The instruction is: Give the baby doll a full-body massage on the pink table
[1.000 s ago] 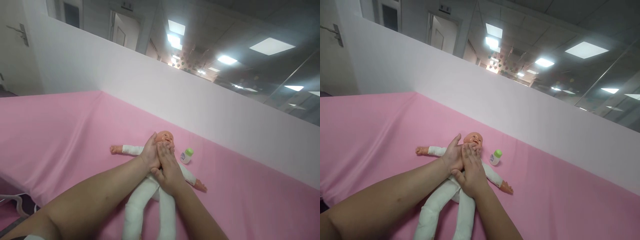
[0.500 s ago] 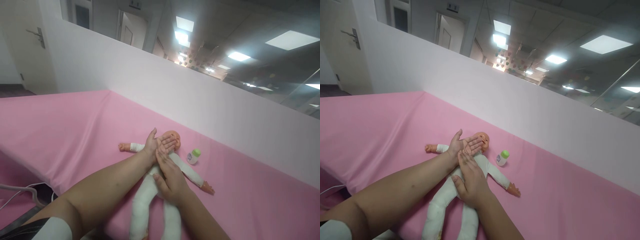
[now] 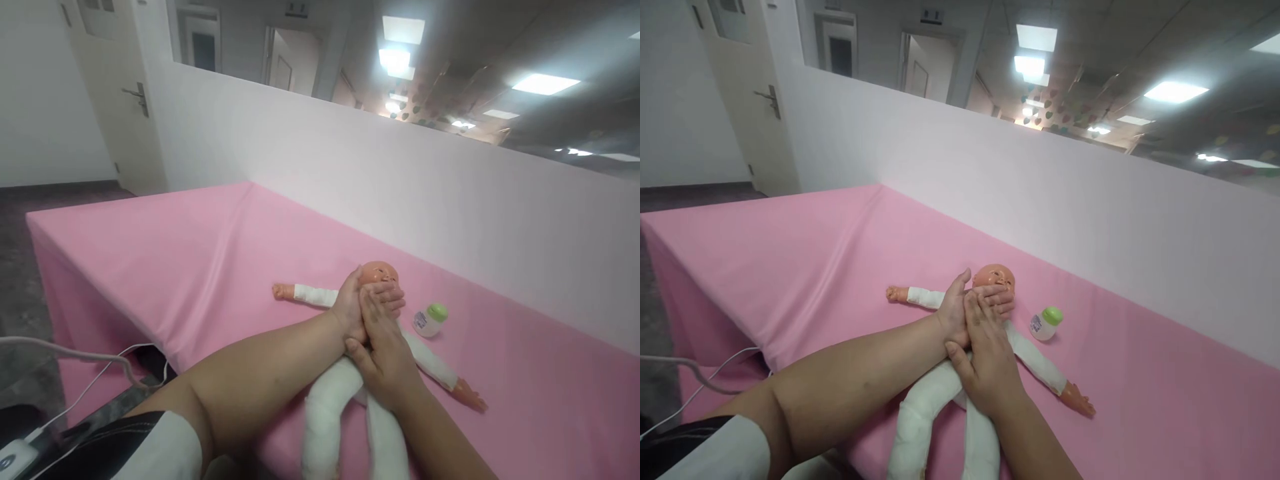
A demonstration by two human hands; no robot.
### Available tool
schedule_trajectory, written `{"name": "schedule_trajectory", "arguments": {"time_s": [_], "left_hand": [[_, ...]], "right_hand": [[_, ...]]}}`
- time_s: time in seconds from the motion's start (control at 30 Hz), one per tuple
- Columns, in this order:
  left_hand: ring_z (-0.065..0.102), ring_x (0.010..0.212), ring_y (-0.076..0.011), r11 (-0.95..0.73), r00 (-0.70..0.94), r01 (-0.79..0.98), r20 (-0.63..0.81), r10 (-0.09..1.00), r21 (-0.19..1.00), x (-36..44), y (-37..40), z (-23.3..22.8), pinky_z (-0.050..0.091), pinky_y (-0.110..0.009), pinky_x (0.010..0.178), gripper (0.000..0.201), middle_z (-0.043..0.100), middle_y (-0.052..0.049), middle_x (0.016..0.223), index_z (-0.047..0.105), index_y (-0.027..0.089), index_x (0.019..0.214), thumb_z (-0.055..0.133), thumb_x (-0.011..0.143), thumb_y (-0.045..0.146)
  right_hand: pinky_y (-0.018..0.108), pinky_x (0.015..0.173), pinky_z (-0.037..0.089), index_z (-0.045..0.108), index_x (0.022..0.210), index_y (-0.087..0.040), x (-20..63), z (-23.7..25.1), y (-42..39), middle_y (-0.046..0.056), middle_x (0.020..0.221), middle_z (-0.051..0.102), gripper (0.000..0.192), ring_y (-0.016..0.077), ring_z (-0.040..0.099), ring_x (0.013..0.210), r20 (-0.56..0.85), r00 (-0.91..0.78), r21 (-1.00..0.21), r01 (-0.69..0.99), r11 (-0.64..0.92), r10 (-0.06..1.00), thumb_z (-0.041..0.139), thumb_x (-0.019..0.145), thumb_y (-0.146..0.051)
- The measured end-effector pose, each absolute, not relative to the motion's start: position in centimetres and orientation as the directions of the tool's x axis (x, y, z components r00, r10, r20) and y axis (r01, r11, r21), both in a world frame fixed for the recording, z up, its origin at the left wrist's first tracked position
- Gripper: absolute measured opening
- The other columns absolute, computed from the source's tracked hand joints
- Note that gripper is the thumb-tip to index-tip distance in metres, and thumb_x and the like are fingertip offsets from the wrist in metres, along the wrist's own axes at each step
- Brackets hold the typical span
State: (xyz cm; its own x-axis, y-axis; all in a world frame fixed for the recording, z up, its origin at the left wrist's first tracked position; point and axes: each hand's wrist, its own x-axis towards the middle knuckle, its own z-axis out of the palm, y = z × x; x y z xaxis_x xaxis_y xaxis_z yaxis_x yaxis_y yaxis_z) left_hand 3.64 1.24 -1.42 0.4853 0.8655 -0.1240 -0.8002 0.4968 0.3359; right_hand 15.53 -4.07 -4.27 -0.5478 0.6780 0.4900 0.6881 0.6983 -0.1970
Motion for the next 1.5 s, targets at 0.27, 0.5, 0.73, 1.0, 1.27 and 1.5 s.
{"name": "schedule_trajectory", "arguments": {"time_s": [0.27, 0.5, 0.73, 1.0, 1.27, 1.5], "left_hand": [[0.072, 0.093, -0.0305, 0.485, 0.472, -0.814, -0.122, 0.873, 0.321, 2.8, 1.8, -1.0, 0.054, -0.043, 0.09, 0.078, 0.073, -0.021, 0.1, 0.064, 0.002, 0.117, 0.033, 0.095, 0.07], [0.071, 0.107, -0.0332, 0.36, 0.326, -0.866, -0.155, 0.933, 0.346, 0.6, 3.0, -1.7, 0.058, -0.044, 0.09, 0.078, 0.07, -0.026, 0.117, 0.061, 0.003, 0.127, 0.04, 0.093, 0.07], [0.07, 0.111, -0.0335, 0.409, 0.409, -0.828, -0.087, 0.908, 0.383, 1.3, 2.1, -1.2, 0.057, -0.043, 0.093, 0.081, 0.07, -0.025, 0.12, 0.063, 0.004, 0.126, 0.036, 0.093, 0.073], [0.067, 0.117, -0.0325, 0.533, 0.518, -0.749, -0.155, 0.841, 0.394, 3.5, -0.3, -0.8, 0.051, -0.045, 0.104, 0.074, 0.068, -0.023, 0.124, 0.064, 0.007, 0.125, 0.042, 0.092, 0.07], [0.07, 0.108, -0.0306, 0.315, 0.294, -0.845, -0.116, 0.949, 0.432, 1.5, 1.1, -0.4, 0.059, -0.042, 0.092, 0.064, 0.072, -0.022, 0.115, 0.064, 0.005, 0.118, 0.046, 0.094, 0.062], [0.072, 0.095, -0.0242, 0.155, 0.155, -0.72, -0.062, 0.986, 0.677, 0.8, 2.8, -2.1, 0.058, -0.037, 0.087, 0.048, 0.074, -0.015, 0.097, 0.068, 0.012, 0.098, 0.051, 0.092, 0.056]], "right_hand": [[0.065, 0.123, 0.019, 0.02, 0.162, -0.019, 15.5, -4.4, -3.5, 0.012, 0.165, 0.03, 0.072, 0.0346, 0.021, 0.155, 0.45, -0.488, -0.128, 0.793, 0.595, 0.747, 0.041, 0.102, -0.053], [0.06, 0.123, 0.025, 0.034, 0.158, -0.013, 14.8, -2.8, -5.0, 0.018, 0.158, 0.041, 0.072, 0.033, 0.035, 0.15, 0.322, -0.61, -0.167, 0.716, 0.678, 0.724, 0.045, 0.1, -0.055], [0.055, 0.126, 0.023, 0.017, 0.161, -0.007, 14.2, -2.3, -6.0, 0.02, 0.166, 0.022, 0.089, 0.0325, 0.017, 0.156, 0.342, -0.671, -0.247, 0.612, 0.752, 0.658, 0.044, 0.099, -0.064], [0.059, 0.126, 0.014, 0.013, 0.163, -0.012, 15.1, -2.7, -4.5, 0.016, 0.167, 0.02, 0.091, 0.0334, 0.013, 0.157, 0.369, -0.586, -0.214, 0.702, 0.679, 0.722, 0.044, 0.097, -0.067], [0.059, 0.125, 0.018, 0.037, 0.156, -0.012, 14.5, -3.2, -4.6, 0.017, 0.16, 0.038, 0.079, 0.0331, 0.027, 0.153, 0.404, -0.494, -0.227, 0.762, 0.607, 0.77, 0.052, 0.096, -0.06], [0.039, 0.112, 0.046, 0.064, 0.133, -0.017, 14.6, -3.8, -4.7, 0.01, 0.135, 0.067, 0.047, 0.0232, 0.062, 0.127, 0.475, -0.53, -0.332, 0.632, 0.7, 0.703, 0.058, 0.093, -0.042]]}}
